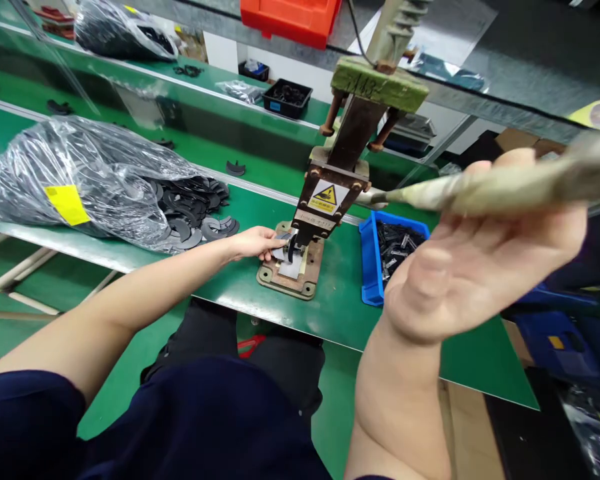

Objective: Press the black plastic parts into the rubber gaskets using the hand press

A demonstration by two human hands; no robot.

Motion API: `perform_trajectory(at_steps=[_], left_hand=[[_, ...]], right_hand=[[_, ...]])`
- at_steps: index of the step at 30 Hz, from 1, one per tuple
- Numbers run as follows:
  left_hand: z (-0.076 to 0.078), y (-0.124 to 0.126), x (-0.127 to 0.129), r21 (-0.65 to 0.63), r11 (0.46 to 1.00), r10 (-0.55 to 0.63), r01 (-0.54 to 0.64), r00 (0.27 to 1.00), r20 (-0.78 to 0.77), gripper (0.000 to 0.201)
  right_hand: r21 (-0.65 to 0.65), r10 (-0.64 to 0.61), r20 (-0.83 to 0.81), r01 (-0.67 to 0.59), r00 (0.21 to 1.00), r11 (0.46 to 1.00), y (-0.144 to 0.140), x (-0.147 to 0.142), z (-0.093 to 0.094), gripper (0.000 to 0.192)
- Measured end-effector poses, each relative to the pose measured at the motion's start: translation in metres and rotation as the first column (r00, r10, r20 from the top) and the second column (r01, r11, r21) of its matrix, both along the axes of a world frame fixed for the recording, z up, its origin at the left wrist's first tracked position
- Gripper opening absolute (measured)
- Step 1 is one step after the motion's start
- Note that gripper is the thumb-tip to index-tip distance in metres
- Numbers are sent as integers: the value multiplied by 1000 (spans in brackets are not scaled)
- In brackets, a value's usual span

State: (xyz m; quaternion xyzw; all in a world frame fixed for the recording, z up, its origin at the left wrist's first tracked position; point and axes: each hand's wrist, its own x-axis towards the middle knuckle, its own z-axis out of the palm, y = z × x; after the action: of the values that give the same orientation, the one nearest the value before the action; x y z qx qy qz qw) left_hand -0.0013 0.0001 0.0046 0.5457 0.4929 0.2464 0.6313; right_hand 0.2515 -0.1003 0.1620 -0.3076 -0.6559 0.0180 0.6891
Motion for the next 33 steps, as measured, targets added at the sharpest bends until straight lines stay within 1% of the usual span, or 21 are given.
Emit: perform_trajectory(at_steps=[1,2,3,4,5,6,8,9,10,12,14,18,21,23,25,28,29,30,31,32,33], left_hand=[[3,-7,-4,30,1000,0,-1,1000,28,41],[7,-15,-9,59,998,-3,0,999,49,42],[12,-23,-15,83,997,-11,6,998,61,43],[17,-32,-20,105,994,-20,13,998,66,45],[22,-40,-25,122,992,-29,20,997,67,47],[27,-48,-29,136,990,-40,31,997,69,48],[36,-61,-34,158,986,-75,61,993,86,49],[40,-67,-35,166,983,-94,77,990,100,49],[42,-72,-35,171,981,-113,93,987,114,48],[45,-79,-32,173,977,-148,124,980,130,46],[45,-86,-27,166,976,-163,140,977,135,46],[43,-95,-18,132,982,-155,134,975,157,46],[42,-95,-15,76,986,-161,148,966,204,48],[41,-90,-16,65,986,-161,150,965,207,49],[40,-85,-19,81,986,-161,149,971,179,49],[39,-82,-24,117,979,-178,165,978,112,47],[39,-83,-25,161,976,-159,143,984,86,45],[40,-85,-26,240,966,-112,96,992,54,42],[41,-88,-26,352,935,-45,37,999,15,39],[42,-92,-25,479,878,21,-5,999,-28,36],[43,-95,-24,598,802,68,-11,995,-73,33]], right_hand=[[41,-38,-41,39,998,998,2,2,-4,53],[108,-103,-96,113,990,988,5,4,-14,46],[117,-158,-115,171,981,978,7,4,-31,40],[57,-177,-108,184,978,981,8,3,-53,36],[-107,-141,-51,135,989,985,8,0,-77,33],[-225,-88,-2,85,996,971,6,-6,-101,31],[-428,77,77,-37,994,903,-1,-22,-144,38],[-481,127,91,-69,988,874,-6,-32,-160,39],[-520,169,93,-97,981,849,-11,-41,-172,38],[-551,198,75,-124,977,825,-18,-57,-185,30],[-553,183,49,-125,982,824,-23,-66,-190,22],[-515,100,16,-77,995,854,-29,-72,-194,19],[-499,67,19,-49,998,865,-32,-73,-193,16],[-504,84,53,-46,995,862,-33,-72,-190,15],[-506,115,111,-44,987,861,-32,-68,-185,15],[-472,140,208,-26,968,881,-31,-59,-176,14],[-456,144,237,-20,961,890,-31,-56,-174,13],[-442,147,266,-15,953,897,-31,-54,-172,12],[-430,150,292,-10,945,903,-31,-52,-171,12],[-422,153,316,-6,936,907,-31,-52,-171,12],[-414,156,337,-2,929,910,-31,-52,-171,11]])
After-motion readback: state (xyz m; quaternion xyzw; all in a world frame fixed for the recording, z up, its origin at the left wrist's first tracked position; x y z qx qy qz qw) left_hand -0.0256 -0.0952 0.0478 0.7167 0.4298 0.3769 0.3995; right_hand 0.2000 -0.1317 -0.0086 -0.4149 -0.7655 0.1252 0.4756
